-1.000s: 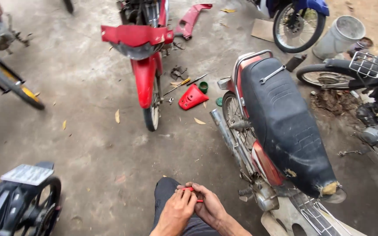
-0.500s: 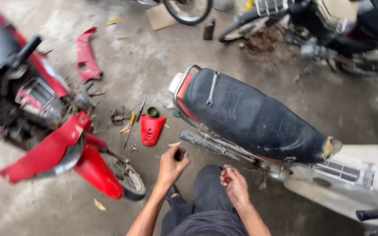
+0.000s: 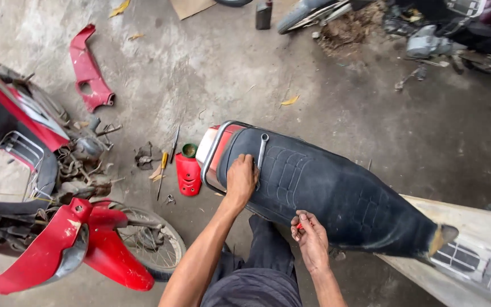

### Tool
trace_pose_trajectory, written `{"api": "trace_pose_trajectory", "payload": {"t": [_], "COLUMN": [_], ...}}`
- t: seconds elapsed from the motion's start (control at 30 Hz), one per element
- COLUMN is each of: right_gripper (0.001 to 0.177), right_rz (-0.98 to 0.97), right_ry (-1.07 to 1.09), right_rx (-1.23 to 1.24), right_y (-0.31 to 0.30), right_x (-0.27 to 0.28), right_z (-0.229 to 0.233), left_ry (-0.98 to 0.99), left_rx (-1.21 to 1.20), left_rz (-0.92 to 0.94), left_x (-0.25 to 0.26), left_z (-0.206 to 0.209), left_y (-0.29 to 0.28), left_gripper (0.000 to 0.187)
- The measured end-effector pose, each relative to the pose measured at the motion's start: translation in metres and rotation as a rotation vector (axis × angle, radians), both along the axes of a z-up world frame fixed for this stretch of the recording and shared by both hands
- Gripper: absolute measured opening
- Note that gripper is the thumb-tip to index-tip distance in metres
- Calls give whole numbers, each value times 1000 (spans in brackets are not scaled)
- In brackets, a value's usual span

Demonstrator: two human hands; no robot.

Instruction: The person works on the wiring of a red motorcycle, focusing on the area beneath the handlebars and instrument cluster. They use a red-handled tool to strip wire insulation and then connect the exposed wires by hand.

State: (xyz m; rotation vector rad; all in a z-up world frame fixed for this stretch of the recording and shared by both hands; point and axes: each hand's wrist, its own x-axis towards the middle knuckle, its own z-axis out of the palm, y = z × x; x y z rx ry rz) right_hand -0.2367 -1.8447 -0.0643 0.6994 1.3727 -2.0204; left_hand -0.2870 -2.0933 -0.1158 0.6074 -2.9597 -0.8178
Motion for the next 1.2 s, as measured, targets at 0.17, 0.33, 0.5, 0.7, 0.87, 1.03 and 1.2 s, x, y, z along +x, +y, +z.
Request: {"api": "trace_pose_trajectory", "payload": {"t": [0.17, 0.33, 0.5, 0.7, 0.87, 1.03, 1.2], "right_gripper": [23, 32, 34, 30, 33, 36, 29], "right_rz": [109, 88, 213, 356, 438, 497, 505], "right_ry": [-5, -171, -102, -79, -45, -13, 238], "right_rx": [10, -84, -175, -149, -95, -72, 181], "right_y": [-30, -59, -73, -63, -80, -75, -74], "right_x": [-67, -109, -110, -89, -99, -103, -119], "right_z": [14, 25, 12, -46, 12, -4, -41], "left_ry": [34, 66, 87, 164, 115, 31, -62], "left_rx": [136, 311, 602, 367, 367, 461, 432], "left_rz": [64, 188, 279, 43, 42, 120, 278], "left_x": [9, 27, 47, 36, 37, 33, 20], "left_z": [20, 47, 93, 92, 76, 46, 46], "left_y": [1, -3, 15, 35, 34, 39, 38], "left_gripper": [12, 29, 21, 24, 18, 14, 15]}}
